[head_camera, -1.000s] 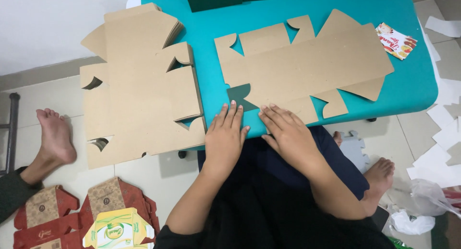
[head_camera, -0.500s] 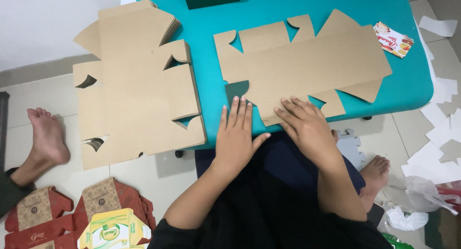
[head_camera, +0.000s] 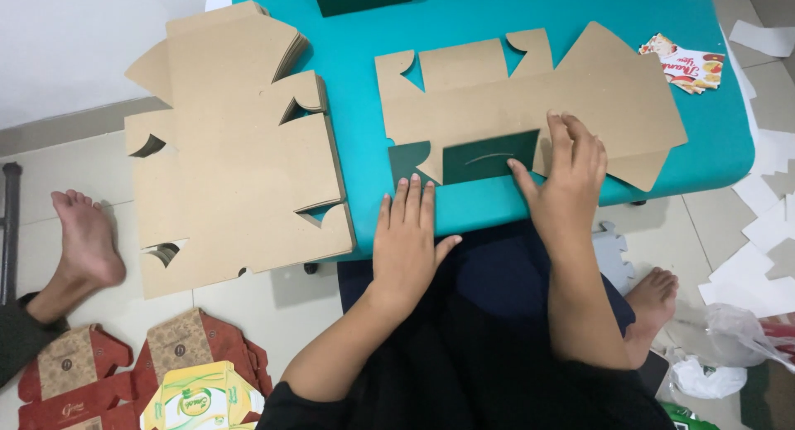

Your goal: The person is manually folding cardboard templates into small gift boxes and placing a thank you card inside each one.

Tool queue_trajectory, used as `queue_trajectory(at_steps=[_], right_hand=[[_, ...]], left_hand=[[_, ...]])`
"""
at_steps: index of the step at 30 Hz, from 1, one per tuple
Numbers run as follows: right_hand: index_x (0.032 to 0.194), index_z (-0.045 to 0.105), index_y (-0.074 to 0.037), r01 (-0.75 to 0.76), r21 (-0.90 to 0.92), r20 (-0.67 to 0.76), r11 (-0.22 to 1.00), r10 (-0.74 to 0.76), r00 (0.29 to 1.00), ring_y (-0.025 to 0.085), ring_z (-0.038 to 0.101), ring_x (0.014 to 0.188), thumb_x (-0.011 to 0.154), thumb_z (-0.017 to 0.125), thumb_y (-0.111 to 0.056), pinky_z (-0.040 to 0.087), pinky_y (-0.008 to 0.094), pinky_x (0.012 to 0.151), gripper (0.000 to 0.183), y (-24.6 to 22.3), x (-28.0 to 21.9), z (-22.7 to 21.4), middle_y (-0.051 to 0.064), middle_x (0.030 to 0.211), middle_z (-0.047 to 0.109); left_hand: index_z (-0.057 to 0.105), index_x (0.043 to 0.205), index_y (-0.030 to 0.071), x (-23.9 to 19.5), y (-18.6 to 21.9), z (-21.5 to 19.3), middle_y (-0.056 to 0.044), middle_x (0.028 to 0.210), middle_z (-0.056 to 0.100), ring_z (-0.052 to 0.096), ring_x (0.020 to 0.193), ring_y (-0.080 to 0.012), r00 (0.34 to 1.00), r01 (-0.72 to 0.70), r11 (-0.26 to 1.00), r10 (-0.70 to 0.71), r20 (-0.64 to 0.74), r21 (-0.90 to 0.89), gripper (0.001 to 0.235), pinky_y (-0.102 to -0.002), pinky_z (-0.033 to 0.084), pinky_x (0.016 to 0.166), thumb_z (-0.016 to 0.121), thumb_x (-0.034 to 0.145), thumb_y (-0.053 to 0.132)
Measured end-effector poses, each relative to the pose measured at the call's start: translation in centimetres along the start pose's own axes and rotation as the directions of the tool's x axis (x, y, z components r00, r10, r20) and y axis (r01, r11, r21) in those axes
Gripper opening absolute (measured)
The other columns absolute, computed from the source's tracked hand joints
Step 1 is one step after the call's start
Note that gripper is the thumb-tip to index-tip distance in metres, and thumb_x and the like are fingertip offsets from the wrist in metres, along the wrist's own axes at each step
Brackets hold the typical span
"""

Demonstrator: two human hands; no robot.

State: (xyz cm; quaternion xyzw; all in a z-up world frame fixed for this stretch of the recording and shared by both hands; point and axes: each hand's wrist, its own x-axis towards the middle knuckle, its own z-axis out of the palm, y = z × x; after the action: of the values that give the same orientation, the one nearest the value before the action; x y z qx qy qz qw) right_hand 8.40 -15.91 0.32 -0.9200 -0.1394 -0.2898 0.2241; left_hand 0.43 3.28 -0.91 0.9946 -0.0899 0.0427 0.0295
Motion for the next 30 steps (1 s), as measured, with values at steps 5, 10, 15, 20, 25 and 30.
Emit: queue_trajectory(at_steps=[5,10,15,20,25,30], right_hand=[[0.116,0.059,-0.007,0.027,-0.089,0.065,0.996,-0.021,0.998,0.03,0.052,0.117,0.089,0.075,-0.021,0.028,0.052,0.107,0.034,0.5,-1.6,1.8,0.011,0.116,0.054],[0.106,0.068,-0.009,0.09,-0.159,0.105,0.983,-0.074,0.992,0.026,0.055,0.12,0.094,0.068,-0.024,0.023,0.05,0.112,0.02,-1.6,-3.2,2.2,0.01,0.114,0.064],[0.114,0.066,-0.003,0.253,0.029,0.149,0.967,-0.254,0.956,0.029,0.057,0.118,0.092,0.061,-0.018,0.032,0.046,0.109,0.027,-5.7,-3.7,2.1,0.014,0.117,0.065],[0.116,0.067,-0.013,0.182,-0.017,0.282,0.983,-0.17,0.944,0.019,0.056,0.121,0.097,0.054,-0.027,0.023,0.048,0.112,0.027,-3.4,-3.0,-0.4,0.004,0.12,0.065],[0.119,0.066,-0.018,0.065,-0.115,0.347,0.991,-0.021,0.937,0.018,0.056,0.122,0.099,0.053,-0.036,0.021,0.051,0.113,0.03,0.4,-2.8,-2.2,0.001,0.123,0.065],[0.116,0.069,-0.013,0.134,-0.129,0.291,0.983,-0.092,0.952,0.02,0.058,0.12,0.098,0.056,-0.034,0.015,0.047,0.116,0.03,0.4,-2.8,-1.6,0.004,0.12,0.067]], left_hand=[[0.034,0.146,0.013,0.9,0.7,1.1,-0.021,0.129,0.048,0.044,0.125,-0.0378,0.992,-0.001,0.993,0.016,-0.124,0.122,0.091,-0.052,0.033,0.104,0.054,0.078,0.07],[0.04,0.142,0.016,1.9,1.6,2.6,-0.022,0.122,0.049,0.046,0.119,-0.0396,0.992,0.022,0.986,-0.001,-0.126,0.167,0.106,-0.054,0.032,0.102,0.058,0.061,0.081],[0.047,0.134,0.011,2.2,1.8,4.4,-0.028,0.116,0.05,0.046,0.115,-0.0438,0.979,0.057,0.978,-0.016,-0.202,0.198,0.092,-0.055,0.028,0.107,0.064,0.067,0.073],[0.048,0.134,0.015,1.9,1.8,2.4,-0.023,0.117,0.05,0.046,0.117,-0.0396,0.988,0.047,0.981,-0.017,-0.153,0.19,0.093,-0.05,0.032,0.104,0.063,0.065,0.075],[0.047,0.134,0.012,2.0,2.6,1.3,-0.023,0.118,0.048,0.044,0.119,-0.0394,0.995,0.036,0.989,-0.022,-0.096,0.147,0.09,-0.049,0.031,0.104,0.062,0.069,0.072],[0.038,0.139,-0.001,3.4,6.1,1.1,-0.025,0.149,0.028,0.019,0.141,-0.0416,0.988,-0.078,0.996,0.073,-0.134,-0.032,0.104,-0.057,0.011,0.116,0.078,0.062,0.056]])
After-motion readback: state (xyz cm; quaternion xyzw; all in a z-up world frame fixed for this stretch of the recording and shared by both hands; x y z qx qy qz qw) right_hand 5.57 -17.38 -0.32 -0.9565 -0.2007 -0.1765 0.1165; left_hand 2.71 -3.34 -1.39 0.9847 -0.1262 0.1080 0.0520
